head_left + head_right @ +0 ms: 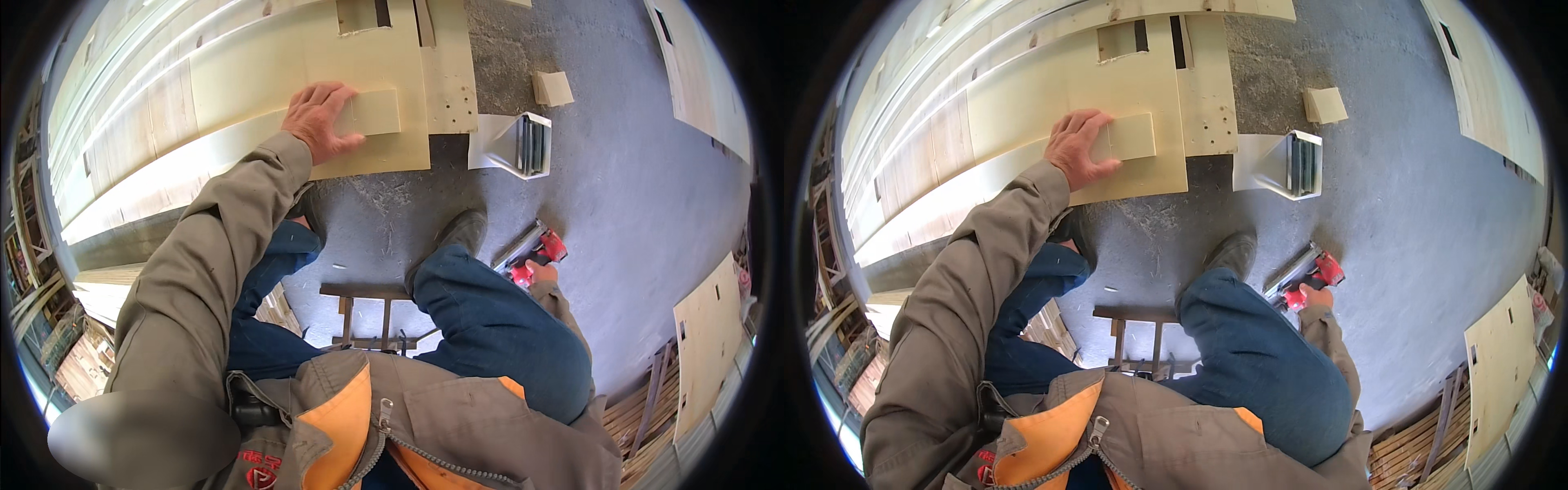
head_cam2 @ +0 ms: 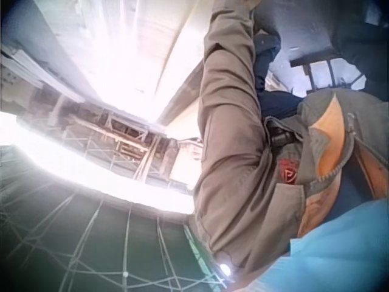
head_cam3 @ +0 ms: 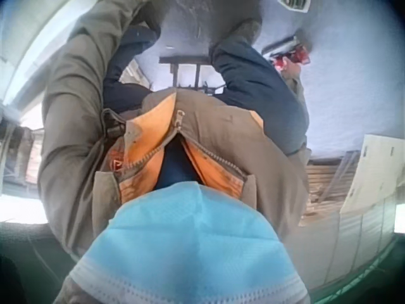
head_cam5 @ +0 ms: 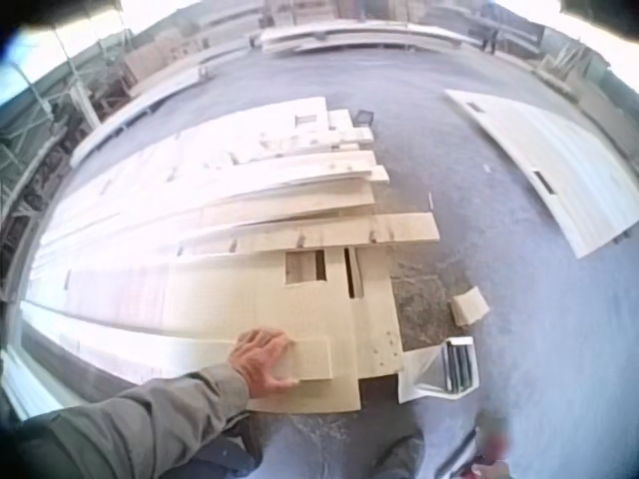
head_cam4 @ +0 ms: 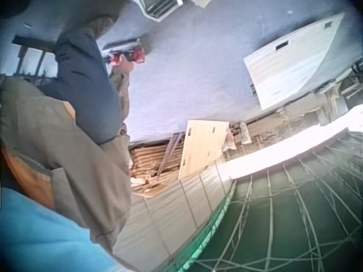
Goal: The person positions small wooden blocks onto a larger wooden frame and secures them using a red pneumatic nail gun. The person repeats this process for multiple blocks along the frame.
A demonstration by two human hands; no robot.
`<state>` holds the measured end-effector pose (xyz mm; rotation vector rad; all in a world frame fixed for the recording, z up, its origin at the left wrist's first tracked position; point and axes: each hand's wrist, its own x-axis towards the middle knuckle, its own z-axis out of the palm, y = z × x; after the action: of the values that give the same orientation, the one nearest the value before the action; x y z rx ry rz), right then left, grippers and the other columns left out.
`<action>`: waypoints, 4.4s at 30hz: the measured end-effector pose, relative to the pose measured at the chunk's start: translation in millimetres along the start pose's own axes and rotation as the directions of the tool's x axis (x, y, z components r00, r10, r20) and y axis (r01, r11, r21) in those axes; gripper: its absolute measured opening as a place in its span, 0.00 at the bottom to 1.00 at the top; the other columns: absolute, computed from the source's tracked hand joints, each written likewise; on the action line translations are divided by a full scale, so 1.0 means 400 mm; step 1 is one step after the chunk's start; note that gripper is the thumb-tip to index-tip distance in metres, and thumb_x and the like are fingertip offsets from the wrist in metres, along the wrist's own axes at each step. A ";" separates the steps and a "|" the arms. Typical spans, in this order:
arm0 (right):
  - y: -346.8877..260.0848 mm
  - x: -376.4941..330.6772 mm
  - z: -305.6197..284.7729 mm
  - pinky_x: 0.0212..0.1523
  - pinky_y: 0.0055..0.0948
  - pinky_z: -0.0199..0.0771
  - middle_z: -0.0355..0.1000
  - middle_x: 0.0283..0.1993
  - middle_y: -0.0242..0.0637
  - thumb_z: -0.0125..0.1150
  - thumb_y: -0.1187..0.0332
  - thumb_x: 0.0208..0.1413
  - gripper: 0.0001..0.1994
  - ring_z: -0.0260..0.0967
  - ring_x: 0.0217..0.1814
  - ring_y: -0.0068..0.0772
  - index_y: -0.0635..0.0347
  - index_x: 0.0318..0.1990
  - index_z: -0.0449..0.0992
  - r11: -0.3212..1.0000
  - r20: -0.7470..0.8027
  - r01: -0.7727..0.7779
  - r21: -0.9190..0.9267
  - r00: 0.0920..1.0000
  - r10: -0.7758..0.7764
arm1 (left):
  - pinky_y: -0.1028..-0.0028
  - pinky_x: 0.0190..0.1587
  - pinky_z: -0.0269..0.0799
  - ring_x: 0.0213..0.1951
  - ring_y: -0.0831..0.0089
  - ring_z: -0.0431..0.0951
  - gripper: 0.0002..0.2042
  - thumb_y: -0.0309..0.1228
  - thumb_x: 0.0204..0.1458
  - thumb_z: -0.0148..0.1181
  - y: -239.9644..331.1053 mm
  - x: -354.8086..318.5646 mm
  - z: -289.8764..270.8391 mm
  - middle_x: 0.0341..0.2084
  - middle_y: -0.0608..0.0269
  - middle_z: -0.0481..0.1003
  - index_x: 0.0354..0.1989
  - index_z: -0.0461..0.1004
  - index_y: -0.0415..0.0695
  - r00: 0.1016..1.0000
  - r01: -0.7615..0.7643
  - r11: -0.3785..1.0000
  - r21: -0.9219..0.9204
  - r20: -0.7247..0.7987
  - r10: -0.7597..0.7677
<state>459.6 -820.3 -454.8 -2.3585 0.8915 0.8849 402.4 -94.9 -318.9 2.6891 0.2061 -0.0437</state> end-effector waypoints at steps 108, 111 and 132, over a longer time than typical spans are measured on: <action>-0.830 -1.022 0.466 0.54 0.36 0.77 0.77 0.51 0.42 0.70 0.72 0.64 0.18 0.76 0.50 0.35 0.65 0.58 0.74 0.673 0.314 0.575 0.466 0.603 -0.733 | 0.58 0.69 0.64 0.64 0.56 0.71 0.38 0.41 0.41 0.78 -0.034 -0.013 -0.015 0.60 0.58 0.71 0.64 0.72 0.45 0.983 -0.161 0.985 -0.065 -0.096 0.154; -0.835 -1.014 0.472 0.55 0.35 0.77 0.77 0.51 0.40 0.69 0.72 0.64 0.17 0.76 0.50 0.33 0.65 0.58 0.74 0.689 0.345 0.524 0.500 0.610 -0.714 | 0.58 0.69 0.64 0.65 0.57 0.70 0.38 0.41 0.42 0.78 -0.036 -0.014 -0.014 0.60 0.59 0.72 0.64 0.72 0.45 0.987 -0.148 0.986 -0.079 -0.069 0.143; -0.953 -0.972 0.492 0.52 0.38 0.77 0.79 0.48 0.45 0.71 0.67 0.64 0.16 0.78 0.48 0.40 0.63 0.55 0.77 0.613 0.287 0.677 0.408 0.543 -0.789 | 0.57 0.65 0.71 0.62 0.54 0.74 0.36 0.34 0.37 0.81 -0.065 0.015 -0.057 0.57 0.58 0.75 0.60 0.75 0.47 0.987 -0.156 0.957 -0.244 0.002 0.161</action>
<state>423.6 -282.6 -243.3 -1.8746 -0.2205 0.8037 404.3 -60.9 -309.8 2.4496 -0.0121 0.0019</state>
